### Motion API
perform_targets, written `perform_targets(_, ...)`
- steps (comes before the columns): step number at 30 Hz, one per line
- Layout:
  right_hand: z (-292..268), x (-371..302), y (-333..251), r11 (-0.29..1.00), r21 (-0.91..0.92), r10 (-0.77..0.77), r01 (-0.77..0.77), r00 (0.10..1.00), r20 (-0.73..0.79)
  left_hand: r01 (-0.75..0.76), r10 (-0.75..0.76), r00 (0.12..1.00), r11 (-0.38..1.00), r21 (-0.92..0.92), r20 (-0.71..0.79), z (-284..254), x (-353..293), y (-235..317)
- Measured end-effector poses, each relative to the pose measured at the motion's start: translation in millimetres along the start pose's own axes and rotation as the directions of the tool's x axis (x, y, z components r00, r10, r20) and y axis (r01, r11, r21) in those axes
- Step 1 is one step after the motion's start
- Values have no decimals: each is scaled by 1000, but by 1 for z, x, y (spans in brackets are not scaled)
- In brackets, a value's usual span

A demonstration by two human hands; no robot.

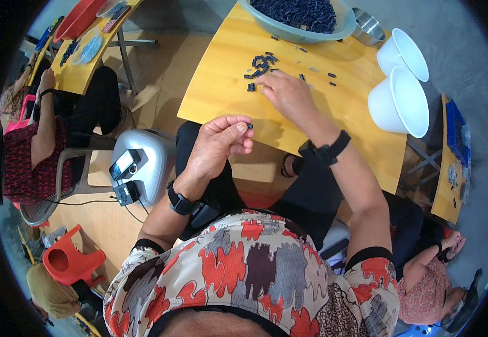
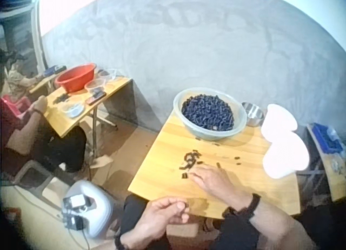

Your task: Sorting small plastic or rubber manufacturing parts and placing them into containers.

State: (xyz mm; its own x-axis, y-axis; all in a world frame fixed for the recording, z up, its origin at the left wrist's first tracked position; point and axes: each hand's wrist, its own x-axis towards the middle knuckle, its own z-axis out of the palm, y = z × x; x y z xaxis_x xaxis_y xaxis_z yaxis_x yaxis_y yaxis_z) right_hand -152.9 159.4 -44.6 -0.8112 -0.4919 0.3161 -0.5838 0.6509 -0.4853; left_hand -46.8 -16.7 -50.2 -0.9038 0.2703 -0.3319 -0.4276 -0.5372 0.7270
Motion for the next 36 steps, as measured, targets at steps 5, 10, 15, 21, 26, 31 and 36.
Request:
perform_targets(5, 9, 17, 14, 959, -258, -100, 117, 992, 79, -24, 25, 1000, 999, -31, 15, 1, -5, 7)
perform_targets(10, 4, 12, 14, 979, -191, -59, 68, 997, 52, -32, 35, 998, 998, -61, 51, 1, -5, 7)
perform_targets(15, -12, -11, 9, 995, -96, -39, 36, 999, -32, -20, 21, 1000, 999, -41, 24, -5, -11, 6)
perform_targets(21, -42, -37, 49, 963, 24, 270, -270, 946, -177, -3, 4, 999, 1000, -18, 46, 0, -9, 3)
perform_targets(26, -42, -40, 54, 957, 3, 288, -291, 945, -156, 8, -7, 998, 1000, -11, 60, 1, -7, 0)
perform_targets(31, -34, -27, 37, 961, -54, 264, -271, 958, -110, 7, -7, 997, 1000, 5, 77, 1, -8, -2)
perform_targets(36, -27, -15, 36, 945, -231, 226, -230, 973, -44, 14, -16, 998, 999, 33, 55, 4, -12, -1)
